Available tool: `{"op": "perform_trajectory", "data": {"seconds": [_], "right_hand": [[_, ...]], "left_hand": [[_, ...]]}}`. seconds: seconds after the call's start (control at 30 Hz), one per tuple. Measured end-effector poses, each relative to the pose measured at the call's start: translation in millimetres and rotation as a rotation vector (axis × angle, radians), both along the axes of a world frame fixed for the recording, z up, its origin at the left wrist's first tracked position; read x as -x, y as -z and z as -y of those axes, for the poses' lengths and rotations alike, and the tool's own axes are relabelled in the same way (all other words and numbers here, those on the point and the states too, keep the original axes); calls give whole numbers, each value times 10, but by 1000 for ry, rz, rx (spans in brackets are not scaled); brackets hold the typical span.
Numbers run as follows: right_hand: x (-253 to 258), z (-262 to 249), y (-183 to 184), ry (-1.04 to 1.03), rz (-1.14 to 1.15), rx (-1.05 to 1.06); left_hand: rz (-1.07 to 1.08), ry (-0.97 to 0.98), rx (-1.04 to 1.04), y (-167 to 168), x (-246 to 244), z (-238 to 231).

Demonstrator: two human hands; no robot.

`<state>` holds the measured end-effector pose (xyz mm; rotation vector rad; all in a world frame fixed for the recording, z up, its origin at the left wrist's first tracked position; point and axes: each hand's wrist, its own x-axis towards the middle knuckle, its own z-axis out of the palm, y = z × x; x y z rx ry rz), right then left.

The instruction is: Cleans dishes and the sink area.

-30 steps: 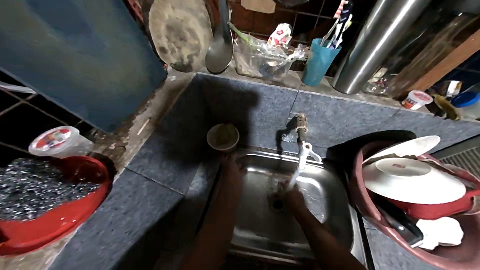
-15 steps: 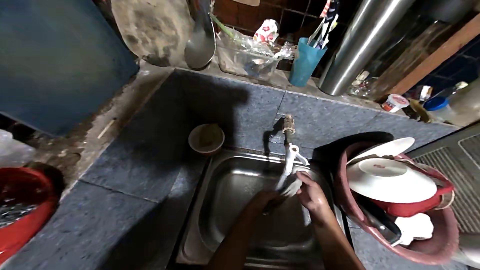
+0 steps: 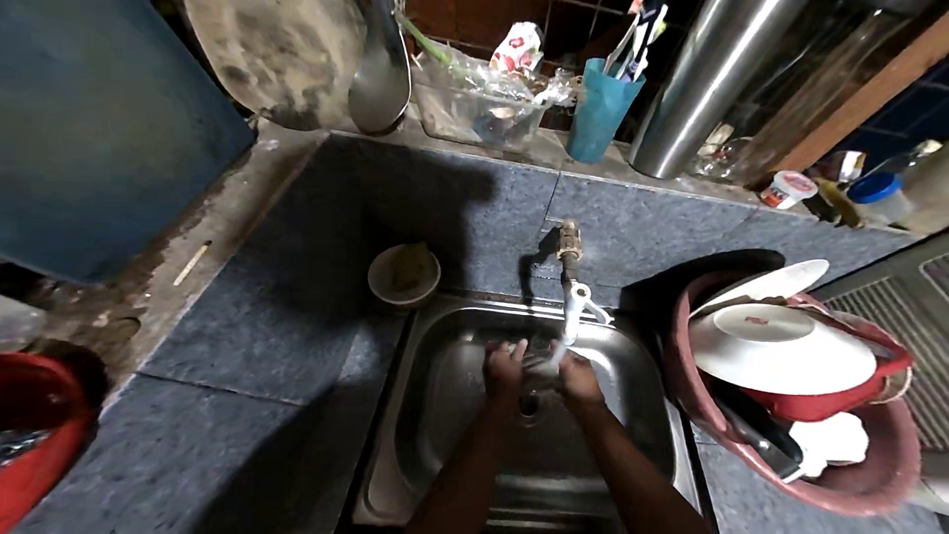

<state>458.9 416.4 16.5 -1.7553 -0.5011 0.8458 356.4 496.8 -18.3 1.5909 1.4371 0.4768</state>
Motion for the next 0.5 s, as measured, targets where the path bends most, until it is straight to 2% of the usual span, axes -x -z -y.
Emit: {"op": "perform_trajectory", "data": {"seconds": [0.07,0.17,0.23,0.33,0.5], "right_hand": [[-165,99,-42,-113,203,84],[-133,219,-78,-385,106,214],[33,237,-106,-471,-7,173],[143,170,-181,-365,-1,164],[-170,49,-210,-309,213,272]], "left_hand": [[-28,63,85,-86,42,-71],[166,173,298,-329,-113,-8],[284,276,334,-495,-294,132],[338,351,239,-664,-381,145],[378,240,201,-636,-292,4]]}}
